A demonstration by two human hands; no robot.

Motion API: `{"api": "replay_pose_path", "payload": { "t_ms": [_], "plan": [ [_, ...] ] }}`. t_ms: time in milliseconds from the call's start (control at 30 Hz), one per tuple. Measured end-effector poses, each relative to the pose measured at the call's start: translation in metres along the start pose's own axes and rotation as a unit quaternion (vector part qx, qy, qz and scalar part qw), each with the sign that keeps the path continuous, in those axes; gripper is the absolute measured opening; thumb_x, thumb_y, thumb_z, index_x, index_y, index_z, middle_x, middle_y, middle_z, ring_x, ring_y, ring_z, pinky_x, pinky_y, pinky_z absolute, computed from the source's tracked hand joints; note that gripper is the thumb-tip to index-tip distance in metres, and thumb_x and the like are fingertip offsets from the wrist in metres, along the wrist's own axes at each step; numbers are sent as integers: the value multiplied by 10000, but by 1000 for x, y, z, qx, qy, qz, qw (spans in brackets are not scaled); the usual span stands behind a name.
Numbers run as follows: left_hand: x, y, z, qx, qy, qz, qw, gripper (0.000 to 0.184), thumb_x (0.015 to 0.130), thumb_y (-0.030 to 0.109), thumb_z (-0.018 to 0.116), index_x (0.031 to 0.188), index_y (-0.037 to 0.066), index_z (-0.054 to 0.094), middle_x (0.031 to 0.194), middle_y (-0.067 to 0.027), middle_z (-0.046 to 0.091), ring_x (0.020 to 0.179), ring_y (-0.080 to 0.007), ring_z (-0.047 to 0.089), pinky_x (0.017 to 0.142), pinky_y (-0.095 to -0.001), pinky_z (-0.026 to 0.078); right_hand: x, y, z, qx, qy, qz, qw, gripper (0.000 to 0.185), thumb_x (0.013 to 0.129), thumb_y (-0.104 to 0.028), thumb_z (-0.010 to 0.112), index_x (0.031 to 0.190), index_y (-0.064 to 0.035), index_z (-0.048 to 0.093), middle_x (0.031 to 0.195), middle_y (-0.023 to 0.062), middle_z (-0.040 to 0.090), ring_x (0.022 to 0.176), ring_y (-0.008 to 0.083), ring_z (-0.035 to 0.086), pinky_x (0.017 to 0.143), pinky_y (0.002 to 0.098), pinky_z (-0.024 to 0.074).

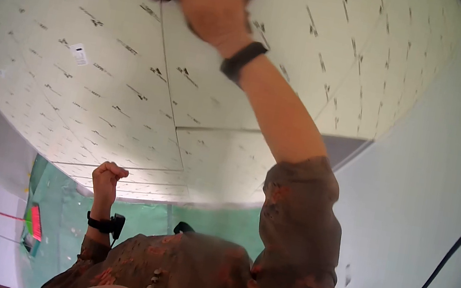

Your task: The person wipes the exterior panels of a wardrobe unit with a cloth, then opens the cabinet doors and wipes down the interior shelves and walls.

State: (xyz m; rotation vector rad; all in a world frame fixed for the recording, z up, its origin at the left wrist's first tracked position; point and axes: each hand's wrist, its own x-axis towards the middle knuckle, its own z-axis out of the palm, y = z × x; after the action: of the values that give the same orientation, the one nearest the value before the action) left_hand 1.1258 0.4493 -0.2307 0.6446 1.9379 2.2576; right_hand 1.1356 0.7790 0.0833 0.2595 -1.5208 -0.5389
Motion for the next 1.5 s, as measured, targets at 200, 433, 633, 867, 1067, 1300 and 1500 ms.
{"api": "replay_pose_path", "payload": {
  "t_ms": [200, 433, 633, 867, 1067, 1300, 1500],
  "plan": [
    [10, 7, -1, -76, -54, 6, 996, 163, 816, 12, 479, 703, -9, 596, 692, -78, 622, 646, -145, 547, 603, -251, 415, -83, -47, -14, 81, -69, -10, 994, 320, 732, -141, 648, 1048, -186, 616, 1255, 53, 511, 1206, 324, 444, 995, 541, 364],
    [13, -3, -39, 86, -43, 108, 990, 147, 780, -3, 511, 696, -21, 630, 682, -66, 597, 653, -151, 549, 623, -266, 434, -138, -3, -45, 52, -88, 220, 970, 525, 682, -157, 730, 1175, -95, 562, 1361, 177, 394, 1283, 428, 335, 1063, 566, 242],
    [41, 65, -13, 136, -62, 73, 986, 164, 779, -51, 442, 765, -36, 604, 762, -85, 617, 748, -141, 561, 762, -251, 452, -195, 36, -53, -39, 37, 343, 938, 540, 745, -177, 695, 1201, 29, 492, 1327, 264, 391, 1253, 471, 344, 1030, 558, 276],
    [113, 159, 81, 290, -106, 343, 887, 268, 832, -102, 419, 999, -47, 621, 974, -97, 650, 924, -173, 601, 859, -271, 452, -199, 37, -82, 10, -93, 239, 966, 469, 646, -110, 713, 1092, -42, 583, 1299, 213, 424, 1317, 436, 314, 1043, 585, 279],
    [147, 252, 189, 358, -103, 666, 646, 330, 815, -137, 482, 1063, 8, 643, 1064, -114, 644, 979, -233, 617, 872, -287, 472, -273, 112, -102, -86, 5, 386, 919, 515, 794, -154, 671, 1193, 108, 479, 1348, 313, 391, 1258, 460, 379, 1049, 476, 337],
    [179, 292, 277, 428, -72, 758, 487, 332, 812, -86, 572, 1082, 82, 666, 1184, -75, 613, 1051, -208, 593, 859, -291, 481, -269, 71, -88, -6, -78, 347, 935, 342, 788, -128, 584, 1127, -90, 606, 1301, 193, 473, 1221, 434, 437, 997, 492, 392],
    [206, 283, 312, 489, -52, 752, 439, 399, 815, -38, 573, 1185, 107, 616, 1287, -68, 552, 1212, -218, 495, 972, -332, 389, -244, 91, -120, 91, -135, 279, 946, 421, 723, -32, 636, 1136, -77, 571, 1348, 160, 419, 1327, 432, 300, 1080, 518, 266]
  ]
}}
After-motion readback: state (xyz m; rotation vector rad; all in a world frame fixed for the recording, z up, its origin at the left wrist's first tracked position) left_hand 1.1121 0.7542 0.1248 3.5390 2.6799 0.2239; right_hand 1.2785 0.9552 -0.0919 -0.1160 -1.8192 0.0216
